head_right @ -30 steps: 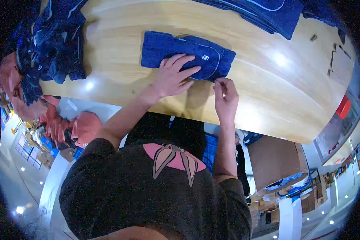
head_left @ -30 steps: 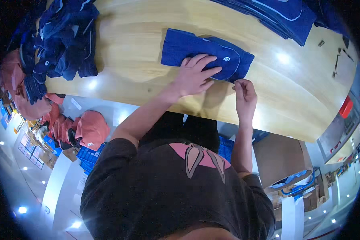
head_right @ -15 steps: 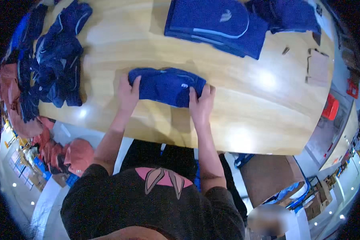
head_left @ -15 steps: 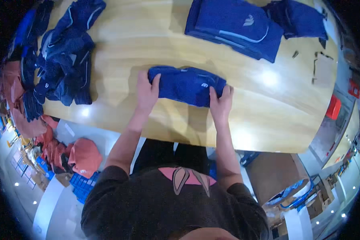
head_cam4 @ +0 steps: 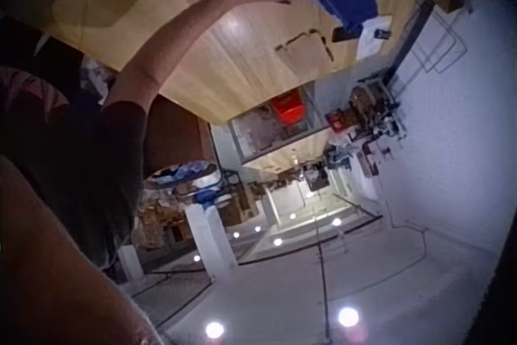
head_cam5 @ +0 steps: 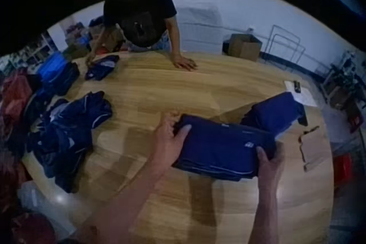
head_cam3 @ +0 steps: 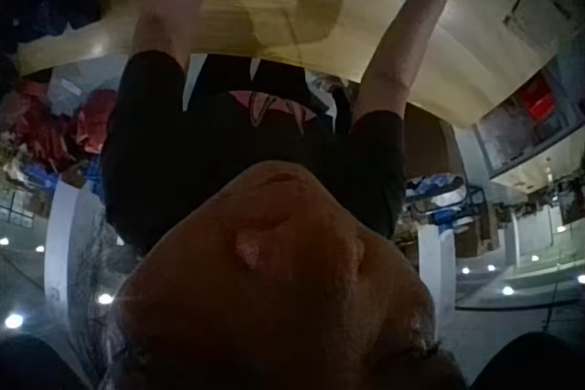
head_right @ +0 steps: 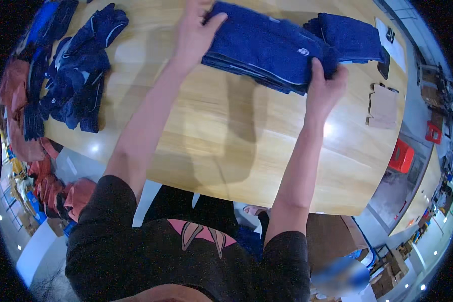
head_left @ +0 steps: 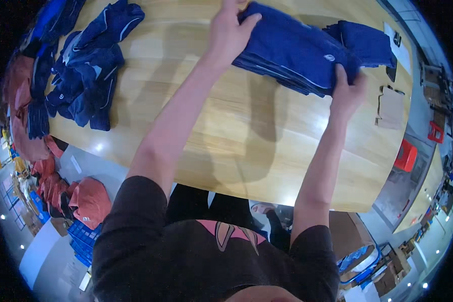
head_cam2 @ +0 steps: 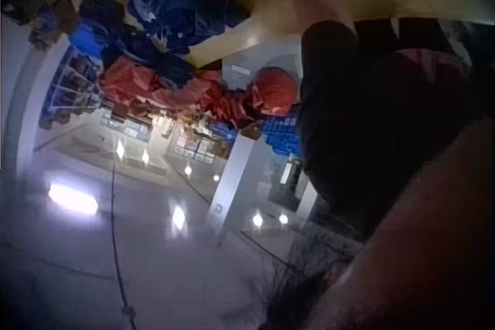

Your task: Folding blue fabric items on a wooden table in a factory setting.

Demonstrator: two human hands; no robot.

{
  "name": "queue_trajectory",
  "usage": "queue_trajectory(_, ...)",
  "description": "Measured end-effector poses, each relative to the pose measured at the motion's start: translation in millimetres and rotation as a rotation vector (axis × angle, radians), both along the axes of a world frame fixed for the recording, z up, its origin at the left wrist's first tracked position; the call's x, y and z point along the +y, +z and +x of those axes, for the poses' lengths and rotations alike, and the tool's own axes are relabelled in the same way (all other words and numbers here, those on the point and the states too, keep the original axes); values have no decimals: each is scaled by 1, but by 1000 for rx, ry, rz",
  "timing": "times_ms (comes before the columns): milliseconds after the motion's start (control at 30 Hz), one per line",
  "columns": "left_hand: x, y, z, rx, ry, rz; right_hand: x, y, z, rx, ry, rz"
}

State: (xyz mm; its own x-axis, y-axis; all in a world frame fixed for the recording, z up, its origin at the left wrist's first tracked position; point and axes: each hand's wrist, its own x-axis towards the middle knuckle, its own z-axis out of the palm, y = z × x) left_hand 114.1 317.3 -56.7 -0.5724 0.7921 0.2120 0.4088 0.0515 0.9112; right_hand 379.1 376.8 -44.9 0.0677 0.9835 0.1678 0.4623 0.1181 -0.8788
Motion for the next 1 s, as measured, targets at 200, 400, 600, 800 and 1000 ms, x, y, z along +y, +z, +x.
queue_trajectory(200, 5, -66, -13, 383, 142, -117, 18, -59, -4, -287, 38, 50)
queue_trajectory(400, 0, -14, 27, 742, -170, 173, -3, -17, -23, -630, 280, 624)
queue_trajectory(600, -6, -77, 22, 757, -239, 31, 11, -78, -20, -892, 354, 291)
queue_trajectory(800, -84, -87, -131, 918, 346, -246, -22, -59, 14, -559, 308, 473)
queue_trajectory(1000, -205, -24, -335, 1361, 669, -756, -131, -43, -12, -327, 381, 186)
